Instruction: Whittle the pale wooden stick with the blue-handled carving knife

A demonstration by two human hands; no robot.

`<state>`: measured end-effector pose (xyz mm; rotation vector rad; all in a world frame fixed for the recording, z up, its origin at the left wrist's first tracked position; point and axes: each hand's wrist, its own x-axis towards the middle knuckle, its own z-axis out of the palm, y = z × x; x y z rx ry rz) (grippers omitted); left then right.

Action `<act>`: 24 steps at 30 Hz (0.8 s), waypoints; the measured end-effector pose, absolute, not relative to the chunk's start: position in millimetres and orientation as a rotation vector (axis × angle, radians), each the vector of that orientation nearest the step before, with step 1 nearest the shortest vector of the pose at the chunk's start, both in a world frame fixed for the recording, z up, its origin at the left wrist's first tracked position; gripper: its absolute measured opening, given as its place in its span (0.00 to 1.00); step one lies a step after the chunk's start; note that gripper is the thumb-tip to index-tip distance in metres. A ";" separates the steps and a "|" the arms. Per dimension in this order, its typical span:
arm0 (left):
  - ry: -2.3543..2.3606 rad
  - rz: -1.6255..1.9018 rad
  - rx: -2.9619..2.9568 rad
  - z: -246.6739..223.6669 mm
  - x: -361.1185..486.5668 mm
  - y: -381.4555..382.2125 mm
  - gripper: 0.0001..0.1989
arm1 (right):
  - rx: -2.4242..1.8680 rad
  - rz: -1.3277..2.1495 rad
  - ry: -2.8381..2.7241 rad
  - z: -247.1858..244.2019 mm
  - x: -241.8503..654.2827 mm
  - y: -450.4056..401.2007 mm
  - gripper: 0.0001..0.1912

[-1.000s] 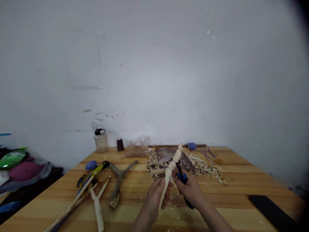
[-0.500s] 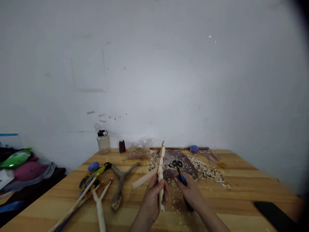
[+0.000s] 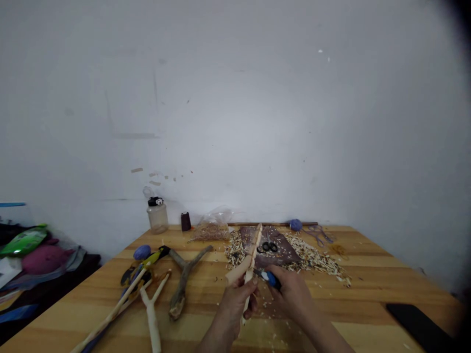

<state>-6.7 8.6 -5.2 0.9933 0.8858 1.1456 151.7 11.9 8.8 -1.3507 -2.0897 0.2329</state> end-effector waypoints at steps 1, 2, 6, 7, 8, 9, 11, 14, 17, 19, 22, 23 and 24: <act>0.900 1.130 0.994 -5.0 -6.6 8.5 0.23 | -1.384 0.178 -2.127 10.1 152.9 11.2 0.10; 0.914 1.116 0.985 -4.9 -6.4 8.5 0.21 | -1.412 0.129 -2.165 11.1 154.0 10.8 0.10; 1.012 1.141 0.940 -6.1 -5.1 10.9 0.21 | -1.506 -0.013 -2.276 12.4 156.1 11.9 0.08; 1.031 1.165 0.945 -6.9 -4.8 11.8 0.21 | -1.530 -0.028 -2.284 11.9 156.3 12.5 0.08; 1.047 1.192 0.957 -7.8 -4.6 12.7 0.21 | -1.551 -0.026 -2.288 11.1 156.5 13.2 0.08; 1.062 1.218 0.968 -8.7 -4.3 13.4 0.21 | -1.561 -0.013 -2.290 10.0 156.6 13.9 0.08; 1.100 1.261 0.968 -10.1 -3.4 13.8 0.21 | -1.560 0.041 -2.290 7.1 156.4 14.9 0.08; 1.131 1.286 0.950 -10.3 -1.6 12.4 0.22 | -1.537 0.098 -2.271 3.3 154.0 14.9 0.08; 1.114 1.268 0.939 -9.3 -0.1 10.4 0.17 | -1.572 0.105 -2.236 2.5 149.3 13.4 0.09; 1.108 1.235 0.934 -8.6 0.5 9.6 0.14 | -1.609 0.091 -2.222 3.1 146.6 12.4 0.11; 1.115 1.199 0.912 -8.8 0.8 9.5 0.13 | -1.649 0.052 -2.223 4.0 144.5 11.9 0.11; 1.114 1.194 0.911 -9.3 0.8 9.7 0.12 | -1.664 0.047 -2.229 4.0 144.3 12.0 0.10; 1.109 1.193 0.916 -10.0 0.8 9.9 0.12 | -1.679 0.044 -2.233 3.9 144.2 12.3 0.10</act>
